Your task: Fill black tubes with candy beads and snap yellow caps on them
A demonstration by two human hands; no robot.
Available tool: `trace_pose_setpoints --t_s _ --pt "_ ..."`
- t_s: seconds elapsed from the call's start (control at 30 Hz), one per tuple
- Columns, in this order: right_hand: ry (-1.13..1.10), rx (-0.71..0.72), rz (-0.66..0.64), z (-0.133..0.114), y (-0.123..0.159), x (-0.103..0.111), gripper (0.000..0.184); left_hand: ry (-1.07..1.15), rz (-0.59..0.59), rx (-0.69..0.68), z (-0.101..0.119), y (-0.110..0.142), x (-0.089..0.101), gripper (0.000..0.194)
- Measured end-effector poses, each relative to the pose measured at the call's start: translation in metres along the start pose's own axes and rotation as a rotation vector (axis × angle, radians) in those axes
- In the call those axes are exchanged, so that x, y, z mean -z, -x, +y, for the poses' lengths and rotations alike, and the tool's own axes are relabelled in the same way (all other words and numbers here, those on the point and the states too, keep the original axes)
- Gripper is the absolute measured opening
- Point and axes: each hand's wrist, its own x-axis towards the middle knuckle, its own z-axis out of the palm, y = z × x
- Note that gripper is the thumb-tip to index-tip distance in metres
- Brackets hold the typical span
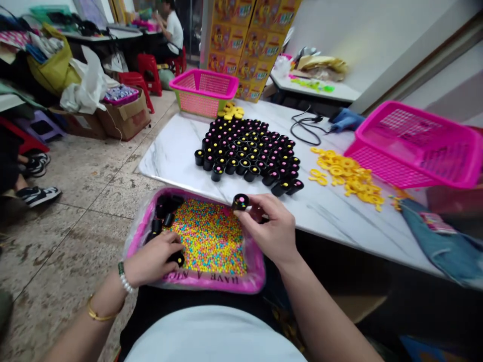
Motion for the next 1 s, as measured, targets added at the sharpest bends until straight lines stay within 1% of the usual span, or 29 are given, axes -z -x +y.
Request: trace_pose_setpoints --t_s 0.03,0.1,0.17,0.27,0.33,0.37,0.43,0.47,0.5,0.53,0.57,0.63,0.67,0.7,0.73,0.77,0.83,0.87,0.93,1.0 --pt "0.11 0.011 0.05 0.002 -0.007 -0.003 0.019 0.004 0.011 0.005 0.001 -0.002 -0.003 0.037" --pt "0.296 0.012 0.084 0.011 -0.02 -0.013 0.015 0.02 0.025 0.007 0.003 -0.007 -0.008 0.032" --pt "0.444 -0.015 0.067 0.021 -0.034 -0.025 0.014 0.049 0.03 -0.002 0.002 -0.01 -0.011 0.028" --pt "0.595 -0.075 0.042 0.027 -0.049 -0.036 0.021 0.1 0.028 -0.026 -0.004 -0.011 -0.013 0.032" --pt "0.608 -0.081 0.038 0.023 -0.051 -0.036 0.021 0.124 0.06 -0.046 -0.009 -0.01 -0.011 0.032" --pt "0.579 -0.063 0.041 0.019 -0.048 -0.035 0.021 0.135 0.104 -0.052 -0.011 -0.009 -0.01 0.029" --pt "0.446 0.002 0.035 0.008 -0.035 -0.032 0.021 0.171 0.243 -0.049 -0.013 -0.007 -0.008 0.024" --pt "0.345 0.032 0.006 0.001 -0.024 -0.033 0.021 0.203 0.315 -0.041 -0.012 -0.007 -0.007 0.024" --pt "0.232 0.053 -0.059 -0.005 -0.011 -0.034 0.019 0.247 0.377 -0.031 -0.011 -0.007 -0.006 0.024" --pt "0.114 0.063 -0.162 -0.01 0.003 -0.038 0.013 0.308 0.431 -0.015 -0.008 -0.007 -0.006 0.025" --pt "0.003 0.055 -0.286 -0.014 0.018 -0.043 0.012 0.384 0.469 0.0 -0.005 -0.008 -0.007 0.025" --pt "-0.157 -0.004 -0.514 -0.015 0.045 -0.055 0.03 0.546 0.507 0.017 0.005 -0.011 -0.012 0.023" --pt "-0.192 -0.042 -0.586 -0.012 0.054 -0.061 0.037 0.604 0.513 0.021 0.01 -0.012 -0.015 0.022" --pt "-0.195 -0.072 -0.622 -0.007 0.061 -0.066 0.04 0.629 0.512 0.019 0.014 -0.013 -0.018 0.021" --pt "-0.17 -0.079 -0.636 0.0 0.065 -0.068 0.04 0.616 0.5 0.01 0.018 -0.014 -0.021 0.021" --pt "-0.113 -0.053 -0.648 0.008 0.065 -0.069 0.039 0.564 0.49 0.001 0.019 -0.015 -0.022 0.023" --pt "0.078 0.068 -0.699 0.024 0.059 -0.065 0.038 0.368 0.498 0.014 0.015 -0.019 -0.018 0.028" --pt "0.196 0.137 -0.739 0.031 0.054 -0.061 0.037 0.243 0.501 0.043 0.01 -0.022 -0.013 0.03" --pt "0.413 0.247 -0.85 0.039 0.045 -0.055 0.033 -0.019 0.459 0.163 -0.004 -0.031 -0.001 0.03" --pt "0.527 0.321 -0.983 0.039 0.04 -0.052 0.029 -0.196 0.356 0.287 -0.019 -0.043 0.01 0.03"
